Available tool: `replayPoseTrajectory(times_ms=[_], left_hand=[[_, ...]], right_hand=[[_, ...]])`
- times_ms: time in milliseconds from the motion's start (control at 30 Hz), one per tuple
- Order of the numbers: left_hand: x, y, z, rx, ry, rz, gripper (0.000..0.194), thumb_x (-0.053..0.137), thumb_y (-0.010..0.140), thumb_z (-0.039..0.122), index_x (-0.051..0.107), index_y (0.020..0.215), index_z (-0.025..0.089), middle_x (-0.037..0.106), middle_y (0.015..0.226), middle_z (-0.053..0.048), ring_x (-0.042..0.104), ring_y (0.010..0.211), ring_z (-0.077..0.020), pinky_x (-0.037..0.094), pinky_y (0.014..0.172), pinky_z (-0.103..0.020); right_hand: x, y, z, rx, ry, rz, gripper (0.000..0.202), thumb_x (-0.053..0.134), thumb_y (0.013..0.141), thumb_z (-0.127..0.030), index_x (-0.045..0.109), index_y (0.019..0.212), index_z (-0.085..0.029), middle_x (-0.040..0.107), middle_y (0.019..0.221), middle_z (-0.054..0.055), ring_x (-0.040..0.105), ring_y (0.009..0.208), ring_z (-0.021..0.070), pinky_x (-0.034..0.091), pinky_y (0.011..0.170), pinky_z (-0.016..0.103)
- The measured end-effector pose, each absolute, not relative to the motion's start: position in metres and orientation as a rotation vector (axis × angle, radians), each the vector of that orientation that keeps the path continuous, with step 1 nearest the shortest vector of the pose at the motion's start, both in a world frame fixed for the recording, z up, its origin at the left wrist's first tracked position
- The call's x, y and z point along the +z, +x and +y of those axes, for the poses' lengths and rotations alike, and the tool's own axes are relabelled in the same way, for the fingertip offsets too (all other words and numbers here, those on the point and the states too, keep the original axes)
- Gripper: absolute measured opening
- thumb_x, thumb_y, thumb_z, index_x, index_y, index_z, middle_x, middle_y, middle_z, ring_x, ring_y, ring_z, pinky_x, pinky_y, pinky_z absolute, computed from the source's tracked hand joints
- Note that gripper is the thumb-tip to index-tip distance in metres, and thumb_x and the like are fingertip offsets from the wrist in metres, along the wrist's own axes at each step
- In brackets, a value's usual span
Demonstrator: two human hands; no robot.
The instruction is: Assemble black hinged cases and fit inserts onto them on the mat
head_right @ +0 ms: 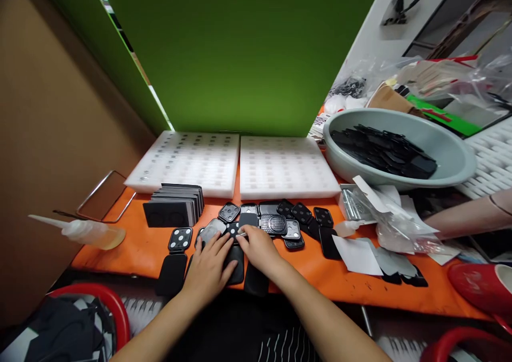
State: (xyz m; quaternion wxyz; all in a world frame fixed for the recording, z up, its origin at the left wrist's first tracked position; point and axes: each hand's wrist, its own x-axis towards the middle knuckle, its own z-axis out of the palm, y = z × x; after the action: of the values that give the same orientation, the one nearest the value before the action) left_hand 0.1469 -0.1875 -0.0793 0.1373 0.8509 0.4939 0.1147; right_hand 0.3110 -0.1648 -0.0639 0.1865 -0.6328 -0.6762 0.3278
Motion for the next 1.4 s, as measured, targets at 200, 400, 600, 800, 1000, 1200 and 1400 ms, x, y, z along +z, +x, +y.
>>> replayPoseTrajectory(times_ms=[200, 400, 600, 800, 1000, 1200, 1400], left_hand=[[-0.087, 0.142, -0.185, 0.305, 2.38, 1.425, 0.049, 0.049, 0.086, 0.045, 0.047, 0.131, 0.024, 0.049, 0.136, -0.007, 0.036, 0.13, -0.032, 0.009, 0.106, -0.066], [-0.093, 0.144, -0.184, 0.256, 2.355, 1.45, 0.053, 0.046, 0.087, 0.049, 0.041, 0.135, 0.027, 0.046, 0.138, -0.004, 0.031, 0.132, -0.0327, 0.003, 0.105, -0.069], [-0.096, 0.142, -0.184, 0.271, 2.371, 1.464, 0.054, 0.043, 0.089, 0.05, 0.038, 0.137, 0.028, 0.045, 0.14, -0.003, 0.027, 0.134, -0.0314, 0.003, 0.105, -0.068], [-0.092, 0.141, -0.184, 0.258, 2.384, 1.49, 0.056, 0.044, 0.087, 0.054, 0.04, 0.136, 0.028, 0.047, 0.138, -0.002, 0.027, 0.135, -0.0301, 0.008, 0.106, -0.067], [-0.091, 0.141, -0.185, 0.238, 2.419, 1.5, 0.052, 0.045, 0.087, 0.053, 0.045, 0.133, 0.028, 0.048, 0.137, -0.001, 0.027, 0.135, -0.0301, 0.012, 0.105, -0.067], [-0.094, 0.14, -0.184, 0.258, 2.415, 1.48, 0.053, 0.043, 0.087, 0.054, 0.044, 0.133, 0.028, 0.046, 0.139, -0.001, 0.027, 0.135, -0.0304, 0.012, 0.105, -0.067], [-0.083, 0.129, -0.179, 0.187, 2.492, 1.362, 0.047, 0.044, 0.09, 0.043, 0.045, 0.132, 0.025, 0.047, 0.138, -0.003, 0.03, 0.133, -0.0314, 0.012, 0.104, -0.07]], right_hand=[[-0.054, 0.295, -0.156, 0.355, -1.935, -2.622, 0.023, 0.038, 0.091, -0.014, 0.06, 0.095, -0.012, 0.064, 0.09, 0.012, 0.061, 0.084, 0.0234, 0.045, 0.072, 0.031], [-0.039, 0.287, -0.137, 0.255, -1.618, -3.095, 0.024, 0.037, 0.089, -0.01, 0.06, 0.097, -0.009, 0.065, 0.09, 0.014, 0.062, 0.083, 0.0263, 0.046, 0.069, 0.035], [-0.037, 0.289, -0.124, 0.276, -1.343, -3.277, 0.021, 0.045, 0.088, -0.018, 0.06, 0.101, -0.009, 0.066, 0.093, 0.015, 0.063, 0.083, 0.0252, 0.046, 0.07, 0.032], [-0.041, 0.294, -0.114, 0.672, -1.473, -3.224, 0.023, 0.054, 0.086, -0.025, 0.058, 0.104, -0.012, 0.068, 0.089, 0.013, 0.065, 0.08, 0.0247, 0.044, 0.065, 0.028], [-0.035, 0.302, -0.112, 0.898, -1.55, -3.05, 0.011, 0.059, 0.081, -0.025, 0.062, 0.084, -0.014, 0.067, 0.081, 0.009, 0.062, 0.075, 0.0206, 0.04, 0.062, 0.025], [-0.017, 0.345, -0.158, 1.739, -1.579, -1.712, 0.028, 0.059, 0.079, -0.044, 0.053, 0.076, -0.018, 0.052, 0.064, -0.002, 0.047, 0.057, 0.0109, 0.036, 0.053, 0.022], [-0.055, 0.368, -0.238, 1.529, -1.591, -0.829, 0.04, 0.064, 0.072, -0.056, 0.056, 0.083, -0.018, 0.046, 0.056, -0.004, 0.041, 0.052, 0.0096, 0.033, 0.051, 0.022]])
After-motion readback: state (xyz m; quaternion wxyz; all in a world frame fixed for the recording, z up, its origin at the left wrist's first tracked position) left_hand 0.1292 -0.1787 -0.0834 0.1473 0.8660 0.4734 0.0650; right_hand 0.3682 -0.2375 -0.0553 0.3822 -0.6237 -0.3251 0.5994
